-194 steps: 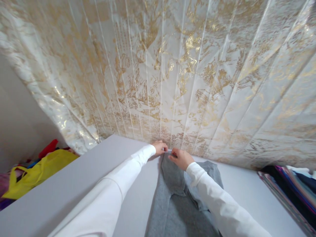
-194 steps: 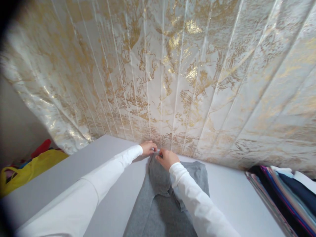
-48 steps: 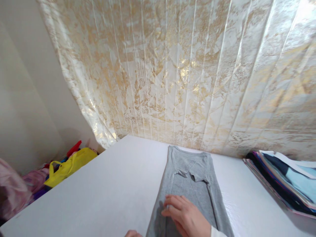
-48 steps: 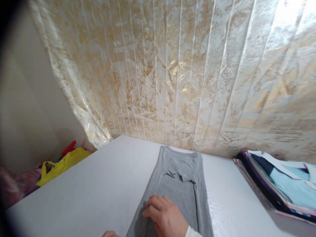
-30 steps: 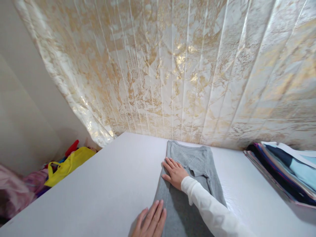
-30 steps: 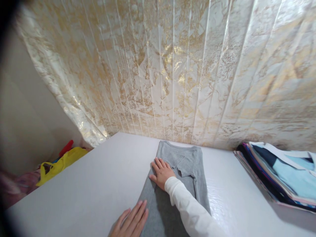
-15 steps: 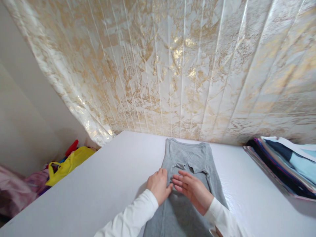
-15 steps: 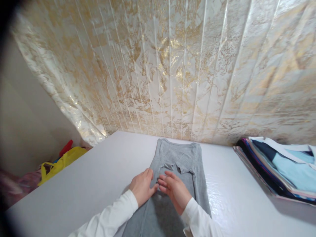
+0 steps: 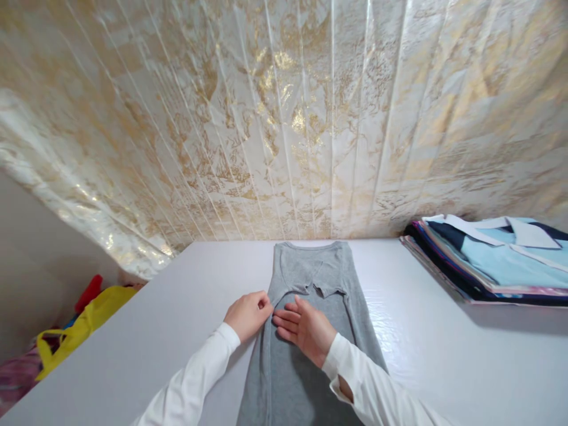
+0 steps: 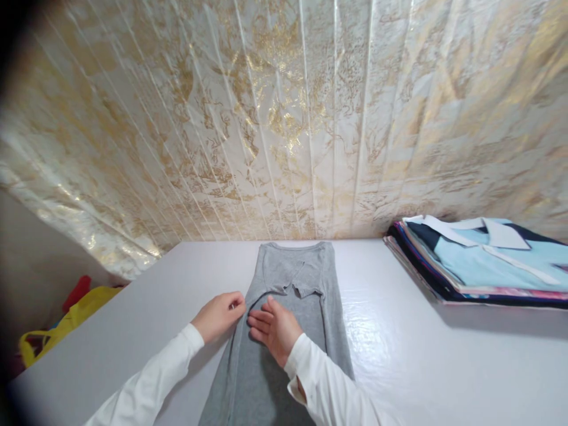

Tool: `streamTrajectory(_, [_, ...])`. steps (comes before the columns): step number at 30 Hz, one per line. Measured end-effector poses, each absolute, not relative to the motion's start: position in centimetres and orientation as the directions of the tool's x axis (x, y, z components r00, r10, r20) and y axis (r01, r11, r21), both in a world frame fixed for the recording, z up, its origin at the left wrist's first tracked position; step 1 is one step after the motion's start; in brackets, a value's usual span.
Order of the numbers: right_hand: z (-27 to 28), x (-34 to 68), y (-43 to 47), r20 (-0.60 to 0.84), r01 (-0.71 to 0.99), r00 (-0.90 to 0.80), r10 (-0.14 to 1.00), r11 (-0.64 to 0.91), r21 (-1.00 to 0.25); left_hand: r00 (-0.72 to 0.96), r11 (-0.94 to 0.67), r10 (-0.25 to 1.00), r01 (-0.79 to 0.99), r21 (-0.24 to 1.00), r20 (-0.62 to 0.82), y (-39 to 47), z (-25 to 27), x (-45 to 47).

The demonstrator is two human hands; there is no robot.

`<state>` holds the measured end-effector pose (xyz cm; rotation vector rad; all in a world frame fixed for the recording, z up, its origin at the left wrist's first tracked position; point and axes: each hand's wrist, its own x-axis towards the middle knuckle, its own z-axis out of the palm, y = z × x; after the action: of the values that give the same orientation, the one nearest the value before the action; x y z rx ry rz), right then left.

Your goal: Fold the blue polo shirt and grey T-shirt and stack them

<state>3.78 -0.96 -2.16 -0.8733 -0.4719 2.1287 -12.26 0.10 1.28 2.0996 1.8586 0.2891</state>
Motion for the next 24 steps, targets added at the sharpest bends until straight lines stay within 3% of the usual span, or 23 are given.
streamTrajectory(6, [-1.8,2.5,-1.1,-0.350,-0.459,-0.584,0.733,-0.653,-0.602,0.299,-0.255,0.954,0.840,0.478,-0.018,2.0,1.6,-12.9])
streamTrajectory(13, [-1.9,2.4,-2.4,-0.369,-0.339,-0.651,0.664,-0.689,-0.641,0.451,-0.423,0.892,0.821,0.384,0.019,3.1,-0.3,-13.6])
streamTrajectory(19, [-2.1,2.7,-5.4,-0.415,-0.055,-0.799,0.436,-0.740,-0.670,0.452,-0.460,0.885,0.818,0.345,0.109,1.8,-3.1,-14.1])
streamTrajectory(24, [-6.6,1.6,-8.5,-0.571,0.210,-0.702,0.425,-0.643,-0.737,0.413,-0.448,0.894,0.842,0.300,0.176,1.1,-3.8,-13.2])
